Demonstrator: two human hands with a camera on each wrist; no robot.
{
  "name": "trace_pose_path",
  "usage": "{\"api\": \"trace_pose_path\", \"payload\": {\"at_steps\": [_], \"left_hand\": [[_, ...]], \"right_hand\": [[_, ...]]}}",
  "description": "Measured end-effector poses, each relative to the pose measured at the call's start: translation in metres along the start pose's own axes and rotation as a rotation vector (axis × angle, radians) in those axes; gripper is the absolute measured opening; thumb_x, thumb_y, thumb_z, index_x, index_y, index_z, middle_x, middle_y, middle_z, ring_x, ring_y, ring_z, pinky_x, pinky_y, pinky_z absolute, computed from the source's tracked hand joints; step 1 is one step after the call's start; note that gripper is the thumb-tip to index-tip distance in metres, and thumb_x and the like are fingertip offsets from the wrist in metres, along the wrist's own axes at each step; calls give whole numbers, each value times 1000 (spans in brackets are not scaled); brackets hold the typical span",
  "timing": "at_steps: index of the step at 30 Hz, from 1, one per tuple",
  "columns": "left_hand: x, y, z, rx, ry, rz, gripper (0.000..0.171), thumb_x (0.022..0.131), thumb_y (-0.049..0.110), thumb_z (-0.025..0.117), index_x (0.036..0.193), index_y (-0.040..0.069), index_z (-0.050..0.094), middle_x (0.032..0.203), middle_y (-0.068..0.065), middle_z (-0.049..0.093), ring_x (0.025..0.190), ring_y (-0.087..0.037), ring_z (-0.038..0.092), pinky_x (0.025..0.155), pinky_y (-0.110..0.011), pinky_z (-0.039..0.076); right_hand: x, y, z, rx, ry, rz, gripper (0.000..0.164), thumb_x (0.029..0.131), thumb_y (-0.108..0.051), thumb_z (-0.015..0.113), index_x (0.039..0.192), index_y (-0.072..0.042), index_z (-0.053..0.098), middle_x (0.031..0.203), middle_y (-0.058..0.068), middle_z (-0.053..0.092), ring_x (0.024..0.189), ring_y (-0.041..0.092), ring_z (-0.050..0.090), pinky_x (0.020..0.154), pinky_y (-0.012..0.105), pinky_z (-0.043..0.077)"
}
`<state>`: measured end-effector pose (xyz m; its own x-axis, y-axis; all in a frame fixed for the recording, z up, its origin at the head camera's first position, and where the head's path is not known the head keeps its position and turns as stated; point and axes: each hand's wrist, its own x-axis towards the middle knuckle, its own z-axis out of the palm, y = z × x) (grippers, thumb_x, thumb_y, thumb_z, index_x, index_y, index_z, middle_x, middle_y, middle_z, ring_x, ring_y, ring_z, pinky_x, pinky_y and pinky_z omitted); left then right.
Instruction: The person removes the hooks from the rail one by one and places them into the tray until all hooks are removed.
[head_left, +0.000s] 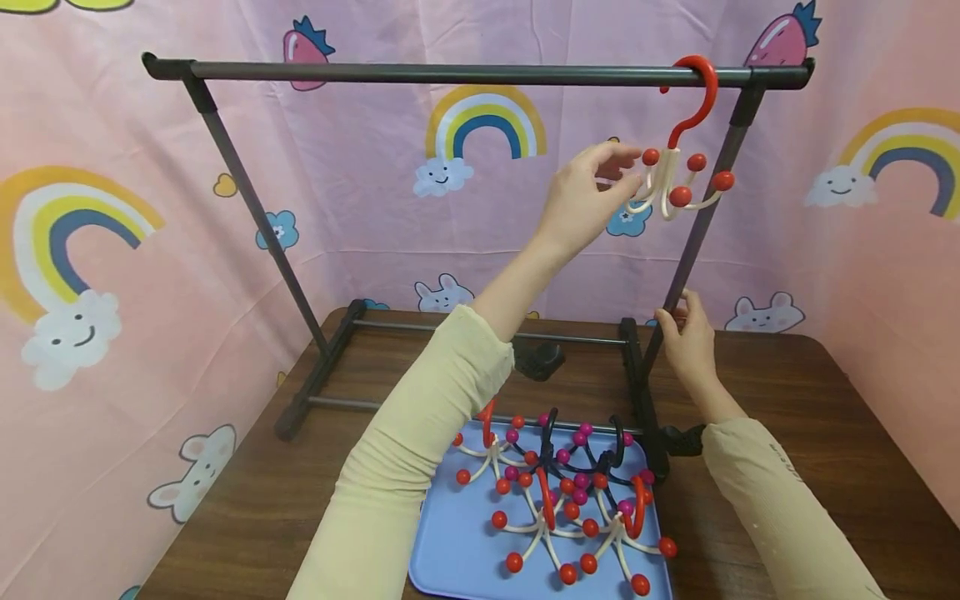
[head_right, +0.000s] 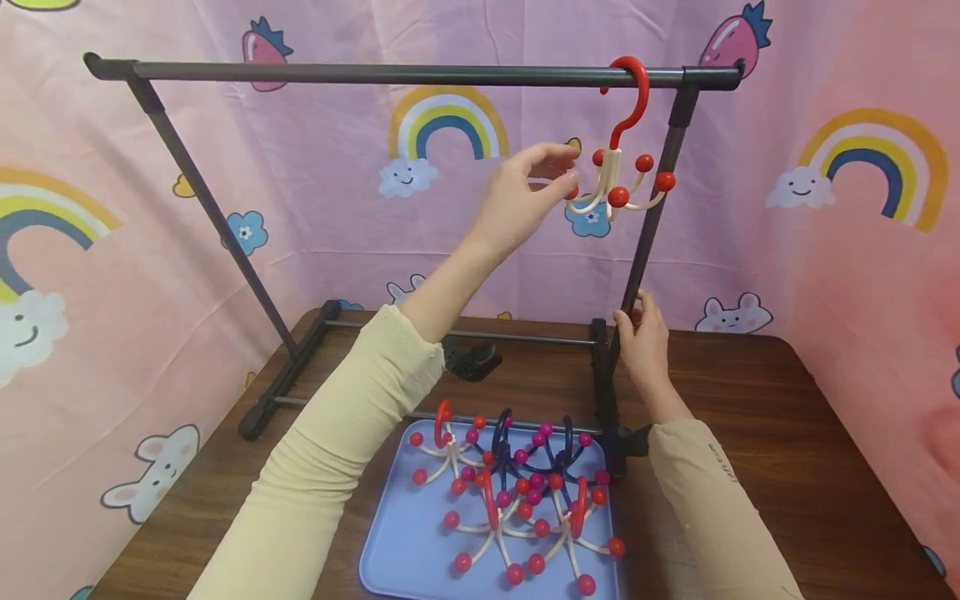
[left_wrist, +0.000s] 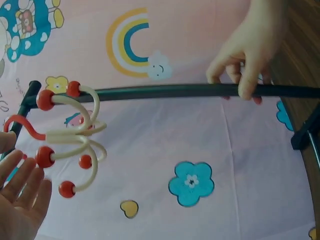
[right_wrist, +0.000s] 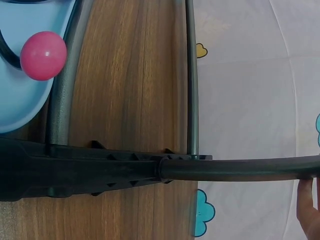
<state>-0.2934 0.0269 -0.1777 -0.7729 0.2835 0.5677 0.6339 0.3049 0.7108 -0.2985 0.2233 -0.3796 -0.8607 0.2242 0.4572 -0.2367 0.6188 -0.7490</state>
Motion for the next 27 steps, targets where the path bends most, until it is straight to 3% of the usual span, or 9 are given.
{"api": "trace_pose_path", "payload": {"at_steps": [10, 16, 27], "left_hand": [[29, 18, 20, 44, -52, -50, 44, 79, 32, 58, 120, 24, 47, 116, 12, 47, 103, 2, 40, 80, -11, 35], [36, 22, 24, 48, -70, -46, 47, 79, 32, 58, 123, 24, 43, 120, 14, 43, 107, 5, 36, 83, -10, 33], [44, 30, 23, 77, -41, -32, 37, 78, 31, 59, 113, 22, 52, 106, 11, 51, 95, 3, 43, 77, -9, 33]], "right_hand": [[-1, 0, -2, -9, 12, -2, 32, 86, -21, 49, 115, -10, 39, 97, 19, 58, 85, 30, 55, 68, 42, 44], [-2, -2, -2, -21, -16, 15, 35, 86, -24, 48, 117, -12, 38, 97, 19, 58, 84, 30, 56, 66, 40, 45], [-6, -7, -2, -22, -20, 11, 34, 87, -23, 48, 116, -11, 38, 95, 18, 58, 81, 29, 57, 63, 38, 45]]}}
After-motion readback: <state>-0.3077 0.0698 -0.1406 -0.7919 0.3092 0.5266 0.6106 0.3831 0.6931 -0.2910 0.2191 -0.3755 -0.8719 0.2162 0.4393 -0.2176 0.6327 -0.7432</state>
